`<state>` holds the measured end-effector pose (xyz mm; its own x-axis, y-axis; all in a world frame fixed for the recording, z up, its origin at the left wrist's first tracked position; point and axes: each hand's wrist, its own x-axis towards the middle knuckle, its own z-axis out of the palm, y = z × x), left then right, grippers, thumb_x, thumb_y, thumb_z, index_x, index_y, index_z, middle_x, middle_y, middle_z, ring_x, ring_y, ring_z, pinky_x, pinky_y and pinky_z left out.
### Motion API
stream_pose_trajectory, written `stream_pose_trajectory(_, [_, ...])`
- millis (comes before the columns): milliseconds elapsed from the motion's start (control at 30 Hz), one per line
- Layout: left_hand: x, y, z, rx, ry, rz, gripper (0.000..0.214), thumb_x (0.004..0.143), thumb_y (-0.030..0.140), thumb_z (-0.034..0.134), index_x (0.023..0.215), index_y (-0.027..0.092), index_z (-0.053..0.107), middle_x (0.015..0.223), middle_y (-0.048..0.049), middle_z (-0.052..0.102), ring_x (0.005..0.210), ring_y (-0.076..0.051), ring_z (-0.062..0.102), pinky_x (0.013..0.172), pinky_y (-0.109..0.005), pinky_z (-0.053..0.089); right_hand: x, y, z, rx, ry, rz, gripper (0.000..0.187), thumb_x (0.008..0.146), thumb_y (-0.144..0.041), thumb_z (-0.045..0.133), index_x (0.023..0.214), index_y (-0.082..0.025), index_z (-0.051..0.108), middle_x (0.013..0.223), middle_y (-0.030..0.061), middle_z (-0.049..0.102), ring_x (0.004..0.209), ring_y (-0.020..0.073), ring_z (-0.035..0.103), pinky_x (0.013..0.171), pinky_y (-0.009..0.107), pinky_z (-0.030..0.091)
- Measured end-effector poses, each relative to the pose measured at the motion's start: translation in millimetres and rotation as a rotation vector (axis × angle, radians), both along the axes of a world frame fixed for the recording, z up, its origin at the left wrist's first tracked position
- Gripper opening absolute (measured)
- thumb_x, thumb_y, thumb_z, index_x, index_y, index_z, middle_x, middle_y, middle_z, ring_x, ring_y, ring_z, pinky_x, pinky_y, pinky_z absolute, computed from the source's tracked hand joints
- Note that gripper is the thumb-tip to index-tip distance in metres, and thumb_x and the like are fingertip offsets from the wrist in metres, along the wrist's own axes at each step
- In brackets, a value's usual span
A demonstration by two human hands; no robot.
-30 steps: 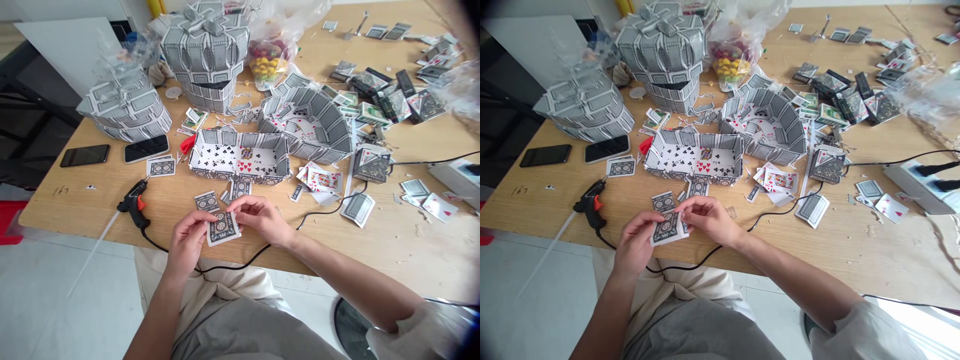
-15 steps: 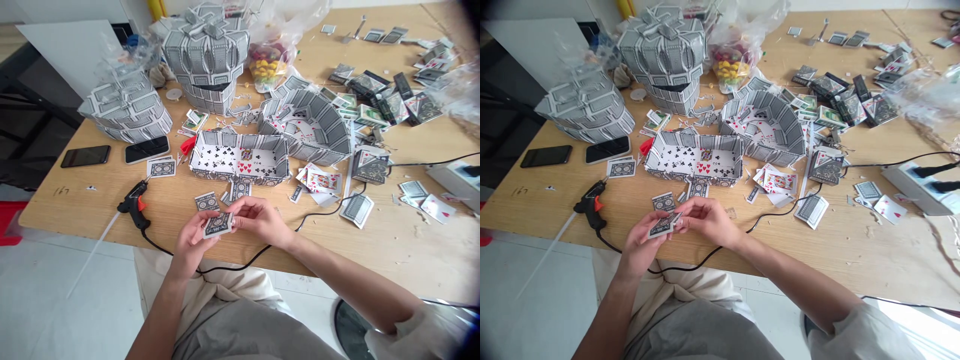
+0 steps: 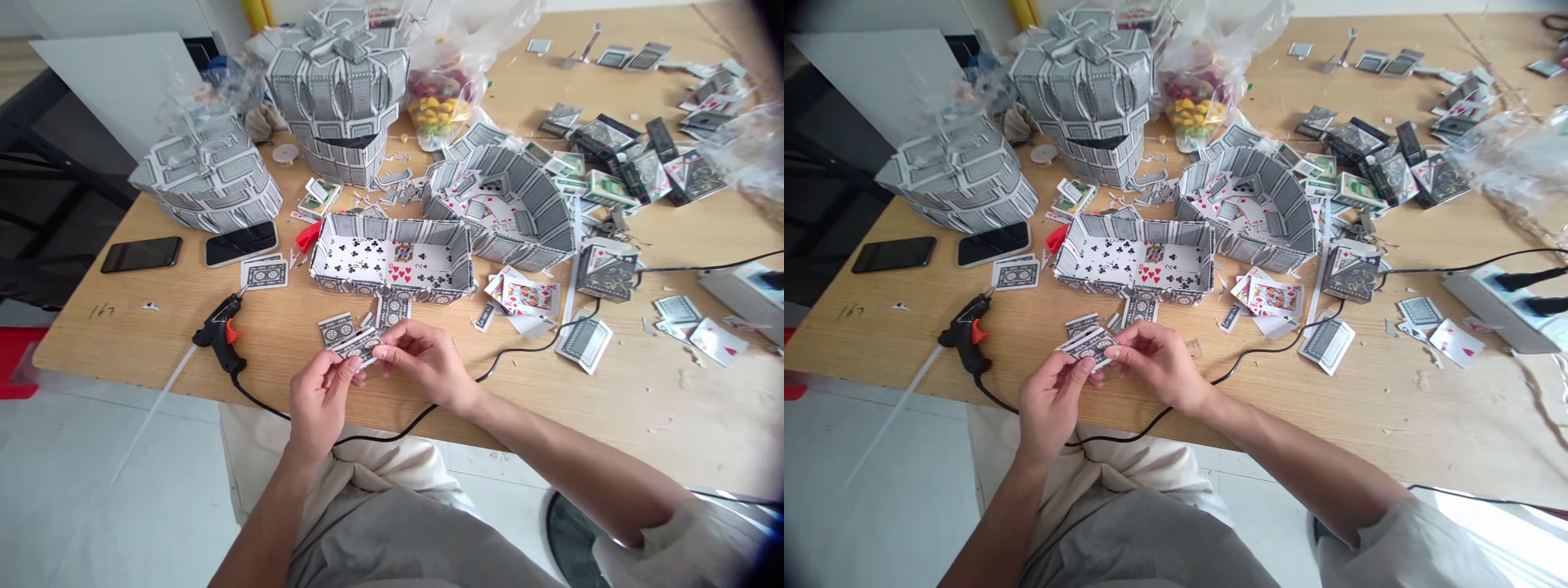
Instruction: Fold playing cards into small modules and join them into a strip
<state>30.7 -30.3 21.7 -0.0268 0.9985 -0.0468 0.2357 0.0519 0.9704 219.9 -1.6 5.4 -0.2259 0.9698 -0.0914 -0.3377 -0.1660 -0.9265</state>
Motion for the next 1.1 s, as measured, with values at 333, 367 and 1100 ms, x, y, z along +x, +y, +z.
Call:
stream_pose_trajectory(333, [7.0,2.3,2.4,-0.059,-0.088,-0.002,0.022,0.094,0.039,0.079,0.088,0.018,0.074,0.079,-0.0030,0.080,0.068,-0.016,0.076,0.066,-0.023,0.062,1.9,7.2,3.3,-0.121,0.129,0.023,0.032,0.074,-0.036,0.099,0.087,-0.016,0.079,0.080,0.0019,0.080,0.062,0.0119,0.072,0.061,0.024,0.064])
stream_pose_trajectory(367, [6.6,2.9,2.4,-0.058,-0.091,-0.004,0.023,0.093,0.039,0.079,0.088,0.018,0.074,0.079,-0.0035,0.080,0.067,-0.016,0.076,0.066,-0.024,0.062,2.0,7.0,3.5,-0.121,0.128,0.024,0.031,0.073,-0.036,0.099,0.086,-0.016,0.079,0.079,0.0017,0.080,0.061,0.0119,0.072,0.060,0.024,0.063])
stream_pose_trajectory(1100, [-12.5,8.9,28.4,-0.155,-0.169,-0.058,0.041,0.095,0.054,0.075,0.112,0.017,0.083,0.100,-0.0111,0.083,0.091,-0.027,0.079,0.079,-0.034,0.065,5.3,5.4,4.3,-0.046,0.067,0.115,0.027,0.093,-0.037,0.084,0.115,-0.022,0.080,0.101,0.0039,0.080,0.078,0.0136,0.071,0.065,0.025,0.061])
